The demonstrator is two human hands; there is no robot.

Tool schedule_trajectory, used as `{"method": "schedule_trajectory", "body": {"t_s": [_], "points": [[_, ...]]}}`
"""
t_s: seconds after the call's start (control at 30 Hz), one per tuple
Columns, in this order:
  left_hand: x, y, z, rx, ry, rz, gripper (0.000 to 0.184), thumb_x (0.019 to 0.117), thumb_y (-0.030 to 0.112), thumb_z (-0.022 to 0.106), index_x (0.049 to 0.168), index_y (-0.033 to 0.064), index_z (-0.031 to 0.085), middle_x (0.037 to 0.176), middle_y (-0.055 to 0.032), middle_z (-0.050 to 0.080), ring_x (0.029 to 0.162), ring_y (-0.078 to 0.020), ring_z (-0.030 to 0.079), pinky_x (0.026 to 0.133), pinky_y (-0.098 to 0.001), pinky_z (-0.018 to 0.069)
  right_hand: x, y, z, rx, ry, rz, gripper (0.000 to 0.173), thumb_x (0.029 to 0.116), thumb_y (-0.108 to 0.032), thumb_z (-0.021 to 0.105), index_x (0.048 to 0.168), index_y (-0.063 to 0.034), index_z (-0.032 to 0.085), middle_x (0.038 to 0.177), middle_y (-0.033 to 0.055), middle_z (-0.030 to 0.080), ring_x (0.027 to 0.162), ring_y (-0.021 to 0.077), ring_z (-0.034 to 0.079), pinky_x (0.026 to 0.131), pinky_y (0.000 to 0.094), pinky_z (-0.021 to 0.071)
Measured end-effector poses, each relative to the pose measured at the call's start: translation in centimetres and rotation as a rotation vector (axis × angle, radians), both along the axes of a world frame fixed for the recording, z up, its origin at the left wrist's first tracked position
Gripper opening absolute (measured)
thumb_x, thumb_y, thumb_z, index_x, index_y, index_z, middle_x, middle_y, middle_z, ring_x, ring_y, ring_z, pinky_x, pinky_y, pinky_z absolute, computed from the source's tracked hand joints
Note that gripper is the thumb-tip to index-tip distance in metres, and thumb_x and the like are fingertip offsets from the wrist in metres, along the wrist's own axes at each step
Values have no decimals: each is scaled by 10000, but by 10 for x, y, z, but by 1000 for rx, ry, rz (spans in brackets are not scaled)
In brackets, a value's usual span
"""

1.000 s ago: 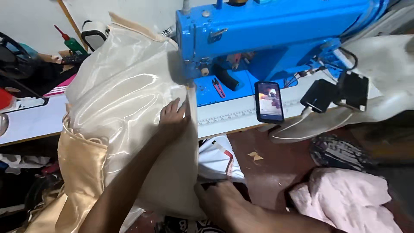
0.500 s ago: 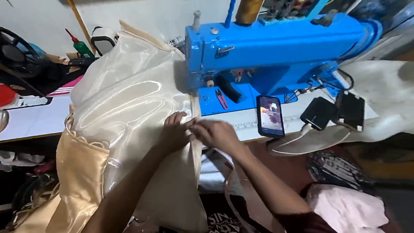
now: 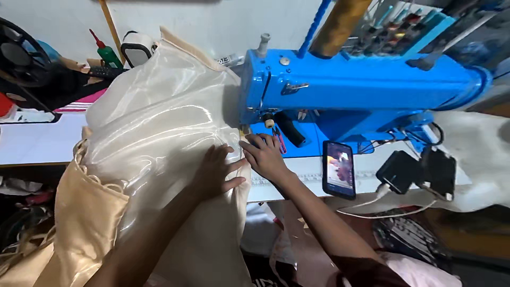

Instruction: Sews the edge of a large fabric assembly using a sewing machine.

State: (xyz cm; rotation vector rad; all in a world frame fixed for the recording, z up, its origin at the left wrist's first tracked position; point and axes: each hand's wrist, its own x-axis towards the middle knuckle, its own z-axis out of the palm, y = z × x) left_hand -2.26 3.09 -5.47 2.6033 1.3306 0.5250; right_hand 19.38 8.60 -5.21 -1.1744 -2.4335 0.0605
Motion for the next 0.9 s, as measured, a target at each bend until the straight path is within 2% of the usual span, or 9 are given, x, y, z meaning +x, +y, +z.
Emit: {"method": "schedule_trajectory", "body": {"t_s": [0.13,0.2,0.33,0.53,0.6,0.67,0.73,0.8,0.9], "points": [[0,5,1,-15,16,11,543,1001,633,436,1394,326,650,1478,-199,528,1453,-411,400,1180,-664,242,-4,2,-3,-17,41,-30,334,1039,-256,525,1297,-180,723,1353,155,638,1274,437,544,1038,666,380],[0,6,2,-32,15,11,546,1003,627,435,1407,323,640,1488,-204,517,1454,-414,397,1180,-666,240,-2,2,-5,2,74,-16,333,1032,-241,522,1282,-169,732,1311,142,660,1254,425,555,1041,660,377],[-2,12,-1,2,-20,16,545,1004,634,435,1420,339,625,1475,-199,525,1445,-404,410,1173,-662,257,1,0,-6,77,148,22,275,921,-42,621,1123,-131,785,1153,99,723,1168,387,610,1039,648,380],[-3,21,-5,47,-65,3,540,993,630,470,1387,311,657,1440,-194,543,1432,-378,424,1168,-661,255,-4,2,-6,64,66,-35,391,886,9,663,1218,-172,762,1247,122,693,1218,433,583,1058,727,327],[-2,24,-6,69,-65,4,533,995,632,468,1382,320,660,1429,-189,555,1431,-375,431,1169,-668,250,-3,1,-7,87,77,-53,371,893,-7,661,1210,-170,766,1244,125,691,1210,426,583,1053,705,341],[0,27,-4,70,-72,0,522,992,624,483,1373,318,668,1409,-203,567,1415,-386,449,1162,-684,248,-2,0,-7,123,121,-43,319,892,-15,662,1158,-145,782,1185,127,708,1171,417,599,1026,672,373],[1,29,0,38,-84,6,530,978,614,519,1354,280,685,1387,-200,581,1398,-392,467,1160,-695,238,-1,0,-6,133,135,-25,302,885,-9,660,1122,-142,790,1142,112,720,1144,405,609,1016,655,383],[3,31,4,-14,-100,33,566,947,601,585,1319,186,686,1355,-180,593,1363,-378,497,1170,-692,230,-2,0,-5,108,105,-32,336,878,15,657,1138,-156,783,1163,107,715,1162,410,605,1024,679,370],[5,36,5,-38,-110,73,625,914,605,640,1231,68,664,1338,-163,592,1345,-343,515,1187,-662,226,-7,-1,-4,93,57,-80,321,921,-18,648,1171,-181,766,1205,93,704,1193,407,598,1058,712,338]]}}
